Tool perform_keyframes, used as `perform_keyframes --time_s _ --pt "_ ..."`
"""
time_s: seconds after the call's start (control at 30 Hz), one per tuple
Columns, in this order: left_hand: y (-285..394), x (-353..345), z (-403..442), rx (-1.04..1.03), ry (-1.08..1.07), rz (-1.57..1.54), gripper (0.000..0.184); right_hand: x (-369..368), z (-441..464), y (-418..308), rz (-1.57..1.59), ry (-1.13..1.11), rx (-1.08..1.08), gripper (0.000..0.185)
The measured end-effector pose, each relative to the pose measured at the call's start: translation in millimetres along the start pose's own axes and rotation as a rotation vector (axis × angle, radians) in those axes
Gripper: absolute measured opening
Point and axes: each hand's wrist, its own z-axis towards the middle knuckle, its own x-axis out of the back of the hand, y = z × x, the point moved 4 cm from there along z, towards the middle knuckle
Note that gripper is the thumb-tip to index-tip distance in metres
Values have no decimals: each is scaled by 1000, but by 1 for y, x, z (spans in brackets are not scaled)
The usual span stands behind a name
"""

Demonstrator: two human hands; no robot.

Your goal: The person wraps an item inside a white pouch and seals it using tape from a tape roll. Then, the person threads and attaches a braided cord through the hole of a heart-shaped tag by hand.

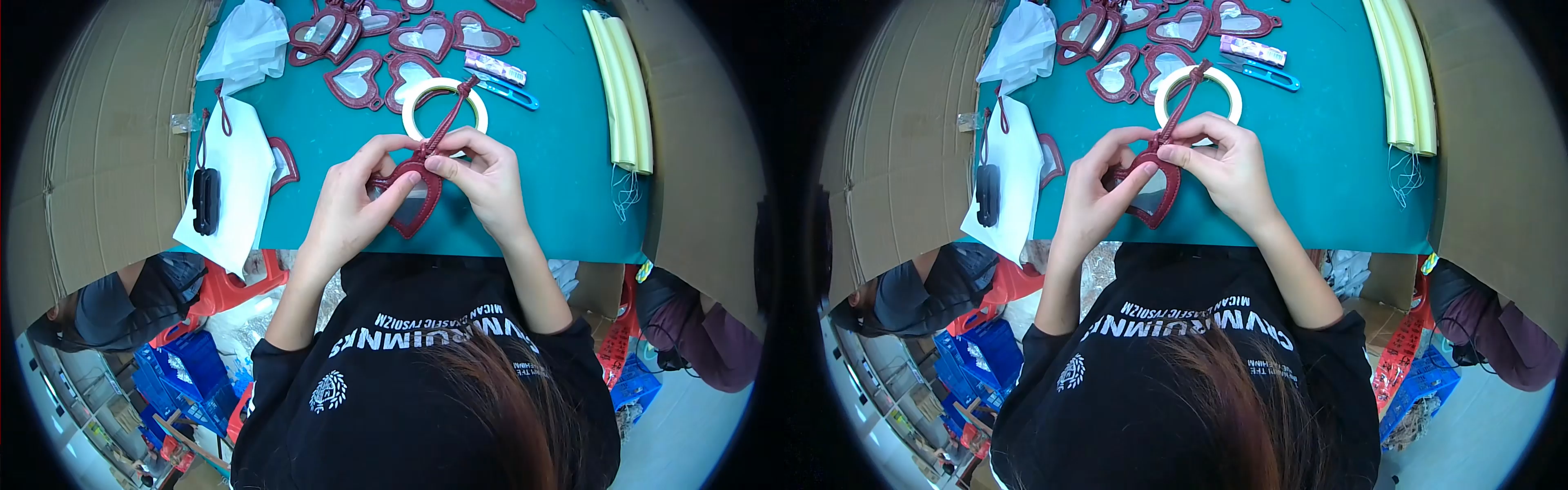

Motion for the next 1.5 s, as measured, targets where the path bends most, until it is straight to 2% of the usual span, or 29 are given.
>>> perform_keyframes --time_s 0.1,0.2,0.27,0.37,0.5,0.67,0.77,0.9,1.03,1.2,1.3,1.43,1.5 --pt "1 -1 0 -34 11 -64 28 3 0 -3 -14 14 10 19" --pt "4 3 -1 -30 -34 -33 30 6 -1 -2 114 -64 -68 23" --pt "5 4 -1 -30 -56 -16 30 5 -2 -3 129 -75 -31 24" --pt "20 6 -1 -433 36 298 32 4 -3 -7 161 -95 47 26" --pt "24 -2 -6 -516 195 316 29 -2 -4 -10 203 -137 130 25" --pt "15 -20 -11 -388 281 95 28 -8 -4 -8 275 -84 105 20" --pt "6 -26 -12 -190 290 -246 27 -8 -4 -7 275 -40 106 19" --pt "14 -20 -10 -258 288 -58 25 -4 -6 -10 302 -63 15 18" --pt "9 -20 -7 -274 281 -37 21 0 -4 -14 215 -27 72 21" --pt "10 -18 -7 -284 224 -136 17 -5 -7 -23 130 -20 143 17" --pt "2 -24 -6 -113 63 -573 15 -6 -9 -27 115 -6 187 17" --pt "7 -29 -8 -53 18 -802 15 -8 -8 -29 95 -58 149 18" --pt "6 -28 -8 -35 -29 -820 16 -8 -7 -31 81 -48 217 17"
